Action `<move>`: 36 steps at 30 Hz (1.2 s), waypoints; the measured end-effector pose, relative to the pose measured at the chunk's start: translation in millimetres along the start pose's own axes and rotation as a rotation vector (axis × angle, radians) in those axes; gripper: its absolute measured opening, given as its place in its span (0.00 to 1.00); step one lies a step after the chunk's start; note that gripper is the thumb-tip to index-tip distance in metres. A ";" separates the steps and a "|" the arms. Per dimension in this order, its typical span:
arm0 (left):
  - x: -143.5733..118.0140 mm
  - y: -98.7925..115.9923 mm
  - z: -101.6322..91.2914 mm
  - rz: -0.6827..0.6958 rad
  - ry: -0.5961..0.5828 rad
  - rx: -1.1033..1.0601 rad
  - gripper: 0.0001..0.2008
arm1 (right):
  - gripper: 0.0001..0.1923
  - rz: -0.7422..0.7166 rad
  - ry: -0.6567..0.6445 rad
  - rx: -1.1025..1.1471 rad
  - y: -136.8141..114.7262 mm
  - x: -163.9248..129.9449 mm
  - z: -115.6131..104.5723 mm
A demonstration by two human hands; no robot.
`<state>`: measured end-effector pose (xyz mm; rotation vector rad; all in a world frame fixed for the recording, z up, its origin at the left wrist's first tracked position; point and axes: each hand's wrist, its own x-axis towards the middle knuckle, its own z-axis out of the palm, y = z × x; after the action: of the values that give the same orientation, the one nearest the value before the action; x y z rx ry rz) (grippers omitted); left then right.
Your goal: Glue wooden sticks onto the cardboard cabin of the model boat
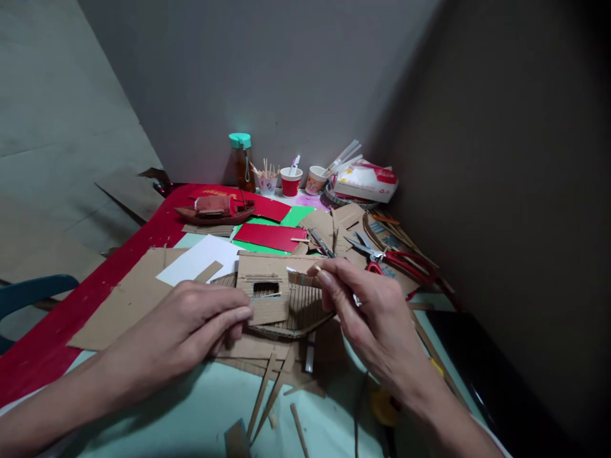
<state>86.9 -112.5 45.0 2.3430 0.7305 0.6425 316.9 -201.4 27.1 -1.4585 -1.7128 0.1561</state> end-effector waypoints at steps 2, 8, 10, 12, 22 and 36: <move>-0.9 1.7 -3.2 -0.076 -0.090 -0.161 0.15 | 0.11 0.062 -0.077 -0.103 1.9 0.5 2.8; -1.1 -2.0 -5.8 -0.292 -0.059 -0.549 0.10 | 0.10 0.041 -0.135 -0.335 5.9 -4.7 21.4; -0.4 -5.7 -3.7 -0.347 -0.056 -0.667 0.08 | 0.10 0.013 -0.145 -0.343 6.3 -5.5 24.1; -0.1 -8.1 -0.3 -0.382 -0.074 -0.780 0.08 | 0.10 -0.027 -0.139 -0.349 5.7 -5.1 23.8; -6.7 11.7 24.1 -0.212 0.093 -0.550 0.09 | 0.02 -0.242 -0.114 0.317 -23.1 -9.7 16.7; -21.9 -20.3 38.8 -0.297 0.080 -0.616 0.07 | 0.13 -0.340 0.104 -0.117 -28.5 -13.5 39.0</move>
<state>86.9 -127.8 -1.4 1.6206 0.7643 0.7086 269.1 -205.5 12.6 -1.2118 -1.8785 -0.2023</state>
